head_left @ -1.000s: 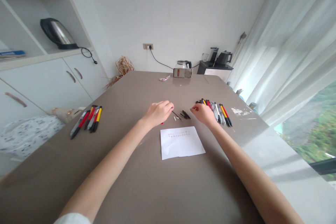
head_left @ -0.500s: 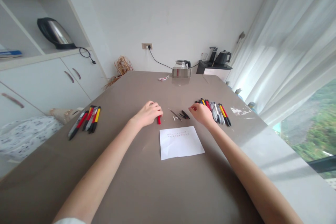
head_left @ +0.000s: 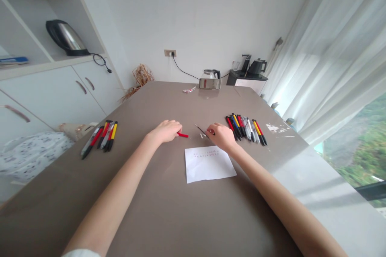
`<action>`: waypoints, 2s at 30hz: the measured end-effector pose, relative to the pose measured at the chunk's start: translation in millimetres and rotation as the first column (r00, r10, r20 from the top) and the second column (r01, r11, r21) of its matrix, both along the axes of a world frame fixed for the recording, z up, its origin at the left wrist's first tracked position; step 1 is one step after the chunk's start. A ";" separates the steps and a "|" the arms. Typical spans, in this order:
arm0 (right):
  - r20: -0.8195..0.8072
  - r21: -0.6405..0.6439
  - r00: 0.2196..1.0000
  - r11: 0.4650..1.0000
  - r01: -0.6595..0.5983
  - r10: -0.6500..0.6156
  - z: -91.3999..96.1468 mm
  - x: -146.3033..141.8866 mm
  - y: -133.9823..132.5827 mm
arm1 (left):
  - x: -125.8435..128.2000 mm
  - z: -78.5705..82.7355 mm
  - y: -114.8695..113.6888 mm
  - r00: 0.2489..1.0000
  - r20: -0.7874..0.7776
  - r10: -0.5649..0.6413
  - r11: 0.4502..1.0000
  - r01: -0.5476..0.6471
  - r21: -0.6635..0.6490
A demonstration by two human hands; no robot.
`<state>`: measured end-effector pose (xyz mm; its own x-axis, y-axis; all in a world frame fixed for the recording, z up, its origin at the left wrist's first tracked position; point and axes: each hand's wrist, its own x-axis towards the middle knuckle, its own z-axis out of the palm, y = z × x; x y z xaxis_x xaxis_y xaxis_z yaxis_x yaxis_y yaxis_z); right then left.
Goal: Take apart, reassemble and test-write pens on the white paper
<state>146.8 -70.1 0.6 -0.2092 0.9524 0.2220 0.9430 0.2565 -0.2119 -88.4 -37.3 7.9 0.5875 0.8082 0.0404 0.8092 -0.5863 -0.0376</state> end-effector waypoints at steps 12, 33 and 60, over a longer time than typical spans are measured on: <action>0.212 0.023 0.973 0.994 -0.104 0.097 -18.5 -23.7 -13.8 | -5.1 -10.1 5.6 0.964 0.244 0.108 0.989 -0.078 -0.129; 0.161 0.031 0.985 0.997 -0.070 0.064 -20.2 -30.0 -12.5 | 35.9 -0.4 -20.5 0.963 0.256 0.079 0.996 -0.088 0.025; -0.241 0.234 0.941 0.955 -0.182 0.238 1.6 -14.2 -9.8 | 53.5 -2.5 -28.0 0.967 0.256 0.020 0.998 -0.037 0.059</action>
<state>132.6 -79.9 2.2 -0.3066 0.8206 0.4823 0.7799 0.5071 -0.3670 -34.9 -65.3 5.4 0.5279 0.8156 0.2371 0.8132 -0.5659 0.1361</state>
